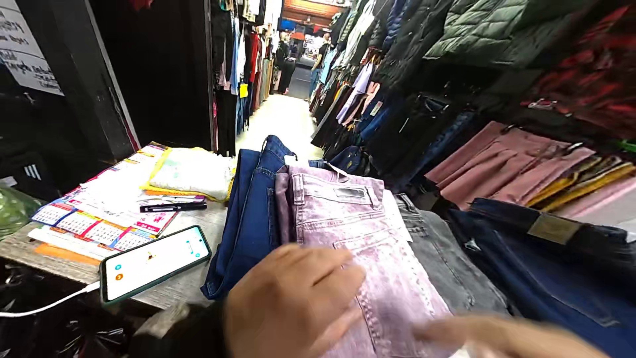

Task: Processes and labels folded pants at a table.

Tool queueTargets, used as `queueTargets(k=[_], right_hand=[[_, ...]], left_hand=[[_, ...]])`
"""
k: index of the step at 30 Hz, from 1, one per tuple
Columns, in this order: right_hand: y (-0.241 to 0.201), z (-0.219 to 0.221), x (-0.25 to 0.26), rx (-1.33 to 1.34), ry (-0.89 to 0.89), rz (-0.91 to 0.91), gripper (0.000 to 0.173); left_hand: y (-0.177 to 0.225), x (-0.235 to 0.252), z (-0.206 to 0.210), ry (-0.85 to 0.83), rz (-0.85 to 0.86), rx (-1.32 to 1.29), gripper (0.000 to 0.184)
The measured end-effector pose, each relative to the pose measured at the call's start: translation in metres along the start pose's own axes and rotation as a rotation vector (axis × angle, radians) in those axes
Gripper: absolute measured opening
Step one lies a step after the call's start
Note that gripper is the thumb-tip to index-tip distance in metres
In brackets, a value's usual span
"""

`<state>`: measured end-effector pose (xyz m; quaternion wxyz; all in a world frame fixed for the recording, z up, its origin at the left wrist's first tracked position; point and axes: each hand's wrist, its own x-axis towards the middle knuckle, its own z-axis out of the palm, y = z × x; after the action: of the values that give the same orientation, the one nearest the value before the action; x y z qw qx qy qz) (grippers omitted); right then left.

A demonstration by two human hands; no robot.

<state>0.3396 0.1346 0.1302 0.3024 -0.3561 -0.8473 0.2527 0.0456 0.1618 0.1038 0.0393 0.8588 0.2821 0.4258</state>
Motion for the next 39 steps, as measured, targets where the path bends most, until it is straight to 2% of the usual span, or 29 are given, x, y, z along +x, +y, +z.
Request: queueTargets(k=[2, 4, 6, 7, 8, 9, 11, 13, 16, 19, 23, 25, 26, 28, 30, 32, 39], right_hand=[[0.024, -0.032, 0.051, -0.289, 0.139, -0.008, 0.034], [0.033, -0.044, 0.122, -0.499, 0.268, 0.074, 0.039], [0.051, -0.044, 0.187, -0.521, 0.267, 0.347, 0.060], [0.066, -0.040, 0.210, -0.489, 0.222, 0.486, 0.072], [0.085, -0.034, 0.225, -0.451, 0.167, 0.571, 0.079], [0.103, -0.026, 0.232, -0.399, 0.142, 0.596, 0.078], [0.127, -0.012, 0.220, -0.188, 0.279, 0.542, 0.060], [0.135, -0.008, 0.204, 0.035, 0.503, 0.461, 0.062], [0.139, -0.004, 0.191, 0.257, 0.637, 0.397, 0.066], [0.139, -0.005, 0.193, 0.293, 0.605, 0.331, 0.057], [0.137, -0.006, 0.192, 0.205, 0.511, 0.175, 0.037], [0.134, -0.007, 0.192, 0.163, 0.459, 0.166, 0.041], [0.131, -0.005, 0.192, 0.167, 0.460, 0.181, 0.039], [0.130, -0.002, 0.191, 0.237, 0.507, 0.184, 0.023], [0.130, -0.001, 0.190, 0.333, 0.586, 0.138, 0.014], [0.129, 0.000, 0.190, 0.398, 0.643, 0.101, 0.017], [0.121, 0.001, 0.189, 0.433, 0.697, 0.197, 0.043]], left_hand=[[-0.006, 0.044, 0.018, -0.096, -0.024, 0.208, 0.049], [-0.016, 0.067, 0.035, -0.224, -0.168, 0.315, 0.073], [-0.030, 0.069, 0.050, -0.374, -0.328, 0.346, 0.082], [-0.034, 0.065, 0.055, -0.394, -0.361, 0.356, 0.082], [-0.037, 0.061, 0.057, -0.391, -0.370, 0.363, 0.083], [-0.038, 0.057, 0.058, -0.390, -0.373, 0.362, 0.082], [-0.037, 0.053, 0.061, -0.387, -0.377, 0.340, 0.081], [-0.037, 0.052, 0.064, -0.382, -0.385, 0.315, 0.080], [-0.034, 0.051, 0.067, -0.365, -0.376, 0.334, 0.078], [-0.034, 0.051, 0.067, -0.340, -0.364, 0.365, 0.077], [-0.034, 0.050, 0.067, -0.342, -0.361, 0.378, 0.078], [-0.034, 0.050, 0.067, -0.343, -0.369, 0.374, 0.077], [-0.034, 0.050, 0.067, -0.344, -0.372, 0.371, 0.077], [-0.036, 0.048, 0.067, -0.353, -0.374, 0.357, 0.077], [-0.036, 0.047, 0.068, -0.343, -0.370, 0.346, 0.077], [-0.037, 0.045, 0.070, -0.321, -0.365, 0.346, 0.077], [-0.036, 0.044, 0.071, -0.300, -0.348, 0.338, 0.076]])
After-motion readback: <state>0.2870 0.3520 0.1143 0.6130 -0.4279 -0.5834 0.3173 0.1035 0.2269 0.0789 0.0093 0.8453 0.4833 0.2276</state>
